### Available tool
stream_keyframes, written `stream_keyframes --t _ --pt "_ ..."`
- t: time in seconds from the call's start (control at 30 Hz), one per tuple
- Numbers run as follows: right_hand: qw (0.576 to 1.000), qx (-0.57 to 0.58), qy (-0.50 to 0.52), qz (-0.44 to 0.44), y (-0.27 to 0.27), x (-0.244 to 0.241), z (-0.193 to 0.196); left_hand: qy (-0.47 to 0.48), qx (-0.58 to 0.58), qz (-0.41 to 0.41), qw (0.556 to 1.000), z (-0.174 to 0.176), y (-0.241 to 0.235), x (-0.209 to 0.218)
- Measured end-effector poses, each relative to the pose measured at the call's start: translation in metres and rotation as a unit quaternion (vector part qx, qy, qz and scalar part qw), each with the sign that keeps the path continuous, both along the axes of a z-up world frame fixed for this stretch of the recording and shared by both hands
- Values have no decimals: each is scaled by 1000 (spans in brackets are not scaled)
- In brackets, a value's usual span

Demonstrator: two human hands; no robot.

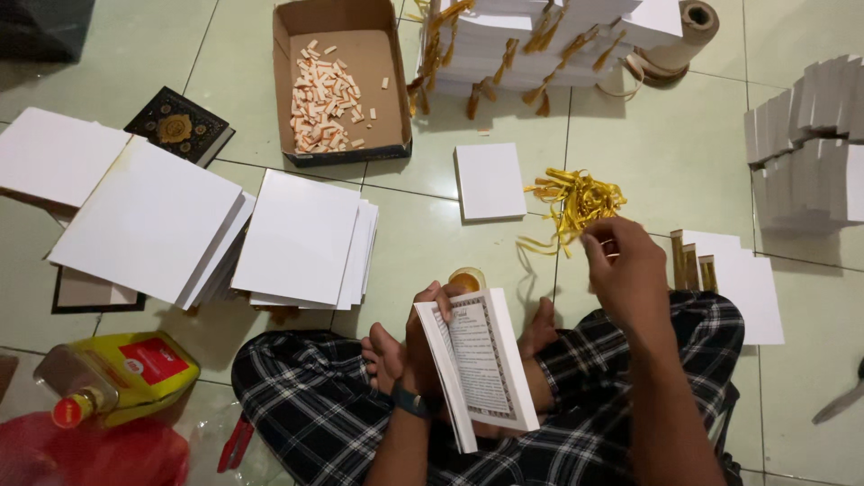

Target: The person sits on the floor and applies glue to the spine of a stack of papers using a brush. They then wrap a gold ribbon around the glued spine and press it to secure the binding. The person repeats this process with another stack of papers.

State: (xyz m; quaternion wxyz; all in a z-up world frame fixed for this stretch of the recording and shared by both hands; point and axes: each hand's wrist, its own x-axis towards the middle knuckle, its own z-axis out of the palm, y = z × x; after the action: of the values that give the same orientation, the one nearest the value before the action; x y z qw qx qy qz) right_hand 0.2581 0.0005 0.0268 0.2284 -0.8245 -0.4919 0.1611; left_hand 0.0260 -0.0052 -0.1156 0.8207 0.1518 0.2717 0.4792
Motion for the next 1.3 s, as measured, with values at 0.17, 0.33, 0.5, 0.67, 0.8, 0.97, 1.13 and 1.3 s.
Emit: stream_keyframes --t 0.17,0.33,0.5,0.67,0.8,0.97,1.13,1.3 --pt "995 -56 72 -32 1 23 -9 -17 0 -3 1000 9 2 0" --pt "962 17 257 -94 5 57 -19 -15 -21 6 1000 4 -5 3" --pt "950 5 290 -110 -2 112 -80 6 -14 -7 1000 6 1 2" --pt "953 10 289 -92 -15 127 -90 33 -17 -10 999 6 2 6" --pt "911 63 392 -112 -7 66 -30 51 -19 -17 998 5 2 11" --pt "971 114 208 26 -10 -6 14 102 11 -26 994 14 2 12" --pt "978 43 107 172 -44 -78 34 88 -5 -13 996 42 -2 8" --pt "937 78 -132 314 -92 -99 9 513 -457 54 725 33 -2 -14"
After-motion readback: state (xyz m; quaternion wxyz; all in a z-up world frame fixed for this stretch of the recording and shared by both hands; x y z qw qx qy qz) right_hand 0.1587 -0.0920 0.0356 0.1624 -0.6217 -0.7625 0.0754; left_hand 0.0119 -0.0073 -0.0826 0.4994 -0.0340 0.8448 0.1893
